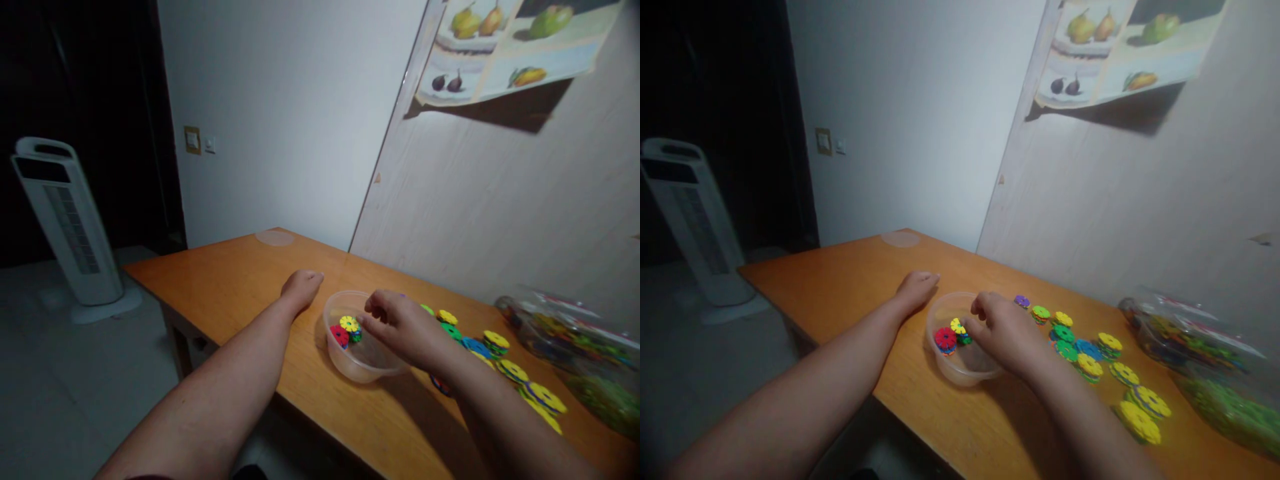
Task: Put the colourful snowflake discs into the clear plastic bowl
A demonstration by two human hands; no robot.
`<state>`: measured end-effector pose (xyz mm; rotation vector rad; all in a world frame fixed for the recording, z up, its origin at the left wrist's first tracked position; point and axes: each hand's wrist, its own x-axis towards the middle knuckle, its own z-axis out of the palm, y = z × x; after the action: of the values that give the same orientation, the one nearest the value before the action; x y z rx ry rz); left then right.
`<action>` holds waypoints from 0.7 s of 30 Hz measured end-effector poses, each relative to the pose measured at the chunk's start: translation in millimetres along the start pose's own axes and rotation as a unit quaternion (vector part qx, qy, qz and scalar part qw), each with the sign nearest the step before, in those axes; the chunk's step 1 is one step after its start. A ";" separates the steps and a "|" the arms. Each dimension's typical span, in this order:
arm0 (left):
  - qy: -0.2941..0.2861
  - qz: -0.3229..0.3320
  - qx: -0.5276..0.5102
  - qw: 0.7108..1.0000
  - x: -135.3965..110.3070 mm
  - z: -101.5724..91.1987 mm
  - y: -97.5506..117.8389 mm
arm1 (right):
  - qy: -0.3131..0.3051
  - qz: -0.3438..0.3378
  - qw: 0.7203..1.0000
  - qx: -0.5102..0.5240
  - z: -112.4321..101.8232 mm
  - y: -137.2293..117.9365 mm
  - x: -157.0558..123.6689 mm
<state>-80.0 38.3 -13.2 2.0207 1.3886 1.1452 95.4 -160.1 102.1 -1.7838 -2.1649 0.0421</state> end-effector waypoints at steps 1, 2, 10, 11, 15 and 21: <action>-0.002 -0.003 -0.003 1.000 -0.3 -0.3 0.8 | -0.005 -0.014 1.000 0.009 -3.4 -4.2 -8.9; -0.004 -0.006 -0.006 1.000 -0.7 -0.8 1.6 | -0.013 -0.026 0.999 0.018 -5.7 -8.1 -18.1; -0.004 0.002 -0.011 1.000 -2.2 -1.7 4.6 | -0.008 -0.065 0.996 -0.059 9.7 -18.8 -63.5; -0.003 0.007 -0.008 1.000 -1.8 -1.6 4.3 | -0.005 -0.066 0.996 -0.067 11.5 -17.8 -65.2; -0.002 0.019 -0.003 1.000 0.7 -1.3 1.7 | 0.019 -0.074 0.993 -0.085 13.6 -11.0 -70.8; -0.004 0.012 -0.011 1.000 1.6 -1.7 0.3 | 0.058 -0.057 0.994 -0.068 12.6 0.3 -80.2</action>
<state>-81.0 39.4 -11.5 2.0294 1.3443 1.1562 104.9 -234.5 71.3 -1.6845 -2.2274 -0.2352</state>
